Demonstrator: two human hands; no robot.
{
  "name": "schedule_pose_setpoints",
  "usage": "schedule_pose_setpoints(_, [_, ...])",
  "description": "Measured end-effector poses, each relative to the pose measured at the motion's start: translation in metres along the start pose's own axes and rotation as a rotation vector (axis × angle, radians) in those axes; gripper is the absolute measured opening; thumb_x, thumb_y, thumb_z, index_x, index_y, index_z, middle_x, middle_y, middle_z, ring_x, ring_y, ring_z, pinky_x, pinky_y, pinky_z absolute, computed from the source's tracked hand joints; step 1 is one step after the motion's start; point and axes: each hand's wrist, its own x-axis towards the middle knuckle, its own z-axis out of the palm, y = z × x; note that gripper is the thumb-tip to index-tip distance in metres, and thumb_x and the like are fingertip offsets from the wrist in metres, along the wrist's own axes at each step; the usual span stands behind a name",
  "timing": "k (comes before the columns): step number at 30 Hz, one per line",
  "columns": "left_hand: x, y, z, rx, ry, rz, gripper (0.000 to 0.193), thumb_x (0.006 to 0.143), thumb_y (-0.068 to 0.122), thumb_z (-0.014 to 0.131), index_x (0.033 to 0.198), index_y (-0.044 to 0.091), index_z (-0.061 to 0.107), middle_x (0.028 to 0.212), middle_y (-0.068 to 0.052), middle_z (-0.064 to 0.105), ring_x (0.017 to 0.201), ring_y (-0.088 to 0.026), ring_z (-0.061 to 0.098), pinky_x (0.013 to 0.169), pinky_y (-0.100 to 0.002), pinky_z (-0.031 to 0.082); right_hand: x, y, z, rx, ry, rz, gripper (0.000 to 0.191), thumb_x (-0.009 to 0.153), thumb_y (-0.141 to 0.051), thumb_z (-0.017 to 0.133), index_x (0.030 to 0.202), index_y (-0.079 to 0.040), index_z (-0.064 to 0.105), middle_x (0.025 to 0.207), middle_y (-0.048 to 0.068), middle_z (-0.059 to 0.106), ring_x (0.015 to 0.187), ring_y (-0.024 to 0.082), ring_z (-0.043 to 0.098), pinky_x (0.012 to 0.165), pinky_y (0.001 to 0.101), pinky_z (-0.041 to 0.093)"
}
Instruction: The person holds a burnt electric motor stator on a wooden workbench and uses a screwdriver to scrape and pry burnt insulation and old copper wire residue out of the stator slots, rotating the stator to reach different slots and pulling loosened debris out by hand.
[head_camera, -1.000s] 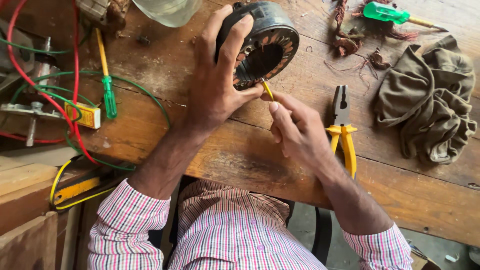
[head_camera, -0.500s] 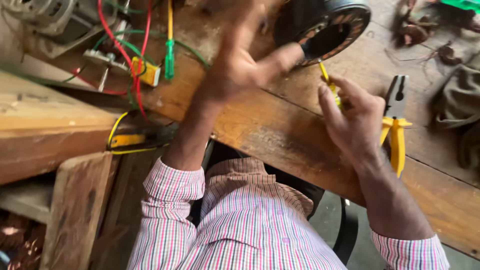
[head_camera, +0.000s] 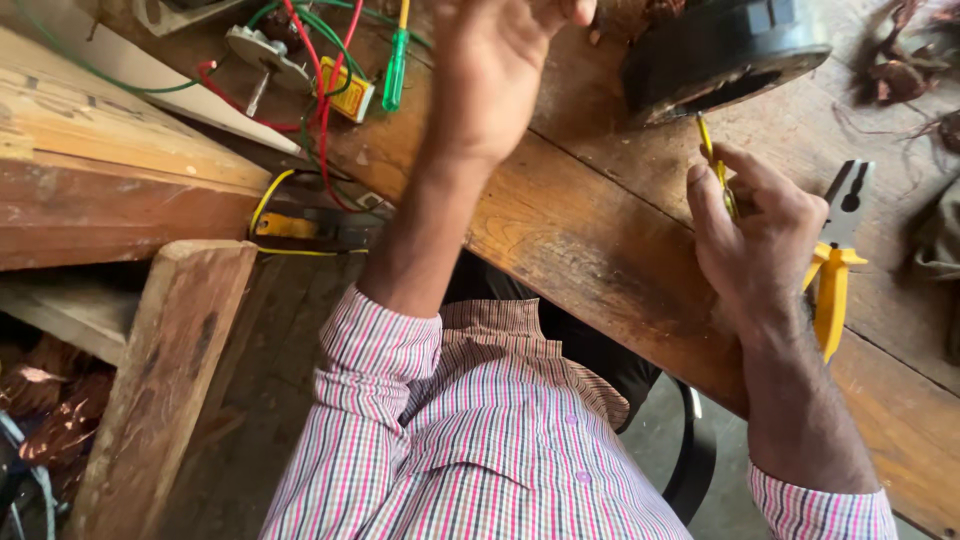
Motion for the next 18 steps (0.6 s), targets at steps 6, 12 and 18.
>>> schedule_pose_setpoints(6, [0.007, -0.057, -0.007, 0.71, 0.229, 0.113, 0.034, 0.109, 0.022, 0.056, 0.079, 0.006, 0.053, 0.068, 0.0, 0.054, 0.063, -0.01, 0.054, 0.061, -0.028, 0.04, 0.002, -0.001, 0.0, 0.006, 0.011, -0.018, 0.024, 0.106, -0.014, 0.076, 0.126, 0.0, 0.076, 0.076, 0.007, 0.068, 0.069, 0.005, 0.06, 0.065, 0.0222, 0.047])
schedule_pose_setpoints(12, [0.003, -0.057, -0.019, 0.393, 0.247, -0.215, 0.039, 0.109, 0.027, 0.048, 0.076, 0.01, 0.056, 0.065, 0.001, 0.055, 0.053, -0.006, 0.044, 0.048, -0.026, 0.031, 0.0, -0.004, 0.0, -0.005, -0.019, 0.018, 0.025, 0.107, -0.013, 0.076, 0.128, 0.0, 0.076, 0.074, 0.008, 0.066, 0.067, 0.006, 0.057, 0.063, 0.0236, 0.045])
schedule_pose_setpoints(18, [0.004, -0.047, -0.021, -0.01, 0.173, -0.413, 0.036, 0.109, 0.037, 0.041, 0.092, 0.012, 0.06, 0.08, -0.003, 0.063, 0.065, -0.01, 0.05, 0.057, -0.028, 0.039, 0.003, -0.008, -0.002, 0.022, -0.037, 0.004, 0.025, 0.105, -0.014, 0.073, 0.127, 0.0, 0.074, 0.078, 0.007, 0.071, 0.068, 0.004, 0.063, 0.062, 0.0218, 0.048])
